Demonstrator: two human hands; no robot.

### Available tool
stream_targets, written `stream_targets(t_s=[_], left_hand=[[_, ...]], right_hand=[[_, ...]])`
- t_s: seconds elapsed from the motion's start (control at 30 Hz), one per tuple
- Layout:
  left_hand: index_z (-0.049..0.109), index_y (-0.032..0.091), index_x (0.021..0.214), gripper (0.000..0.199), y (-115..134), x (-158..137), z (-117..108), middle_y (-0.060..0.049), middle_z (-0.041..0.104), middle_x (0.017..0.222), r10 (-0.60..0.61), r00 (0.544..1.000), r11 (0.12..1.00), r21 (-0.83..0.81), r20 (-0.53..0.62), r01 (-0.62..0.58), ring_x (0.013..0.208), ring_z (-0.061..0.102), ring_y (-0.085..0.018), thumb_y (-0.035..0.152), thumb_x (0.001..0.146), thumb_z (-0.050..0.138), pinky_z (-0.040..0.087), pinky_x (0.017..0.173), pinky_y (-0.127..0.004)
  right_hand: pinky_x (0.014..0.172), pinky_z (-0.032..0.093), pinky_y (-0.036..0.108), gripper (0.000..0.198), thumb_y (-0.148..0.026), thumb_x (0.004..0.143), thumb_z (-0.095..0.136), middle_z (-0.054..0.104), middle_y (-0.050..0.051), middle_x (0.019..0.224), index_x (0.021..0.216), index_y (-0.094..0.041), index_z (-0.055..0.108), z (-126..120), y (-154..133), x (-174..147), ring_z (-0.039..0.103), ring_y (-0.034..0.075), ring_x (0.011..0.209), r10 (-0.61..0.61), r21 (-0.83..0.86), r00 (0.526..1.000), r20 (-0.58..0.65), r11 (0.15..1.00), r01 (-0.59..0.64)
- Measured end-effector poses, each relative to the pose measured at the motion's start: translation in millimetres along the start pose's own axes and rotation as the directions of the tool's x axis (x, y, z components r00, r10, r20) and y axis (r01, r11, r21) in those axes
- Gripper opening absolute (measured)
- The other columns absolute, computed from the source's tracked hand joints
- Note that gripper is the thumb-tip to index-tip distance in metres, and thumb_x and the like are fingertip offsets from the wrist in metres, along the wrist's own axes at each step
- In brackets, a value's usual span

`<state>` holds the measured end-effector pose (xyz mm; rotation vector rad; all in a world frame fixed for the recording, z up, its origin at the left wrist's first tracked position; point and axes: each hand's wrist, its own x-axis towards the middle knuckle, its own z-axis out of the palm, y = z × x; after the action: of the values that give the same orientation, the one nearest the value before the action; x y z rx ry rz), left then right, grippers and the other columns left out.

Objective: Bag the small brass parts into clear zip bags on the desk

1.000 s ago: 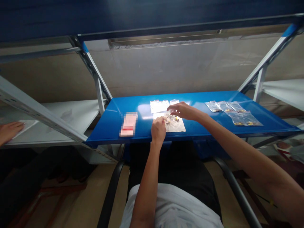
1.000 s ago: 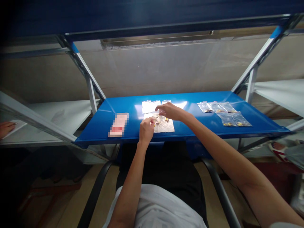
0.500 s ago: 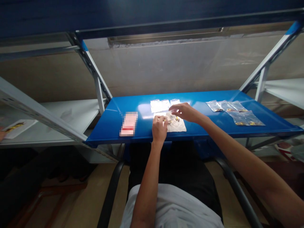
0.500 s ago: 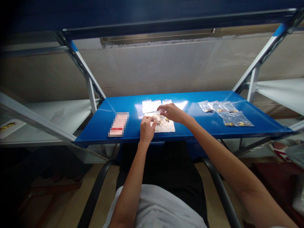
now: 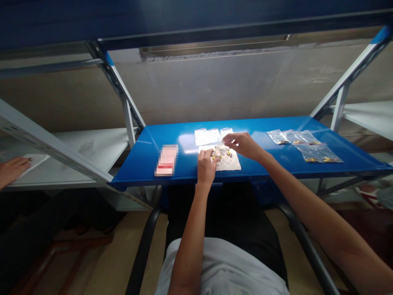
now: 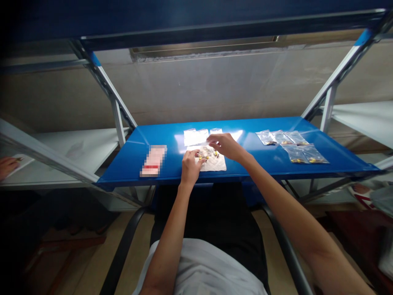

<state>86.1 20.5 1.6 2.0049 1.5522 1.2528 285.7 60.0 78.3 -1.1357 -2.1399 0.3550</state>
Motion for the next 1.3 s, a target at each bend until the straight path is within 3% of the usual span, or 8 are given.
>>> stream_targets(t_s=[0.17,0.33,0.47,0.63,0.77,0.97,1.17,1.3], left_hand=[[0.068,0.019,0.128,0.039,5.7,-0.4,-2.9,-0.011,0.069,0.117,0.016,0.999,1.0,0.016,-0.043,-0.016,0.114,0.065,-0.027,0.019,0.091,0.079,0.053,0.103,-0.04],[0.06,0.018,0.142,0.043,23.4,1.0,-6.5,-0.015,0.07,0.123,-0.105,0.979,0.967,-0.248,-0.174,0.059,0.1,0.071,-0.021,0.038,0.104,0.062,0.06,0.081,-0.03],[0.05,0.019,0.153,0.065,33.0,8.3,-2.5,-0.019,0.065,0.142,-0.209,0.975,0.878,-0.453,-0.073,0.154,0.114,0.073,-0.024,0.048,0.099,0.07,0.062,0.083,-0.028],[0.058,0.016,0.145,0.045,27.0,26.4,-0.1,-0.011,0.077,0.107,-0.241,0.97,0.776,-0.593,0.039,0.217,0.088,0.078,-0.017,0.026,0.101,0.065,0.064,0.081,-0.028],[0.068,0.022,0.137,0.041,17.4,53.7,-14.2,-0.004,0.076,0.094,-0.139,0.984,0.845,-0.505,0.111,0.176,0.075,0.073,-0.014,0.02,0.096,0.065,0.062,0.071,-0.025],[0.068,0.019,0.136,0.051,3.5,121.3,-23.1,-0.003,0.075,0.088,-0.104,0.94,0.905,-0.361,0.326,0.226,0.071,0.068,-0.011,0.008,0.085,0.064,0.057,0.067,-0.021],[0.069,0.018,0.127,0.037,-5.5,163.0,-8.9,-0.009,0.078,0.103,-0.195,0.962,0.976,-0.059,0.192,0.21,0.09,0.073,-0.019,0.015,0.09,0.064,0.055,0.085,-0.029],[0.065,0.015,0.129,0.05,-13.3,152.3,-7.2,-0.024,0.067,0.135,-0.311,0.942,0.919,0.294,0.128,0.264,0.124,0.066,-0.035,0.047,0.091,0.074,0.052,0.099,-0.04]], right_hand=[[0.072,0.061,0.036,0.018,-0.036,0.092,0.065,0.081,0.01,0.098,0.096,-0.02,0.075,-0.6,-5.0,-3.6,0.077,0.025,0.083,0.084,0.096,0.99,-0.116,0.993,-0.073],[0.062,0.06,0.033,0.026,-0.046,0.088,0.07,0.077,0.008,0.092,0.096,-0.022,0.063,13.6,-11.9,-3.7,0.075,0.023,0.075,0.347,0.432,0.894,-0.284,0.879,-0.204],[0.069,0.062,0.033,0.032,-0.049,0.089,0.067,0.075,0.008,0.101,0.102,-0.026,0.05,40.8,-17.2,-2.2,0.076,0.023,0.086,0.525,0.632,0.786,-0.327,0.74,-0.232],[0.073,0.061,0.035,0.042,-0.05,0.09,0.061,0.073,0.009,0.102,0.118,-0.027,0.041,64.3,-16.6,-5.7,0.075,0.024,0.093,0.57,0.665,0.776,-0.27,0.693,-0.278],[0.072,0.06,0.033,0.065,-0.044,0.082,0.07,0.069,0.005,0.102,0.135,-0.029,0.034,52.8,-11.5,-5.0,0.072,0.023,0.093,0.508,0.599,0.793,-0.336,0.765,-0.236],[0.065,0.055,0.031,0.029,-0.041,0.085,0.066,0.064,0.002,0.087,0.108,-0.025,0.057,35.3,1.6,19.8,0.071,0.021,0.081,0.384,0.506,0.897,-0.219,0.831,-0.232],[0.059,0.055,0.03,0.048,-0.036,0.083,0.068,0.063,-0.003,0.078,0.127,-0.025,0.053,51.9,23.8,50.9,0.067,0.019,0.066,0.381,0.343,0.828,-0.412,0.906,-0.247],[0.052,0.054,0.028,0.039,-0.038,0.091,0.063,0.064,0.001,0.083,0.125,-0.024,0.052,72.1,36.1,67.1,0.068,0.019,0.062,0.53,0.399,0.781,-0.329,0.828,-0.394]])
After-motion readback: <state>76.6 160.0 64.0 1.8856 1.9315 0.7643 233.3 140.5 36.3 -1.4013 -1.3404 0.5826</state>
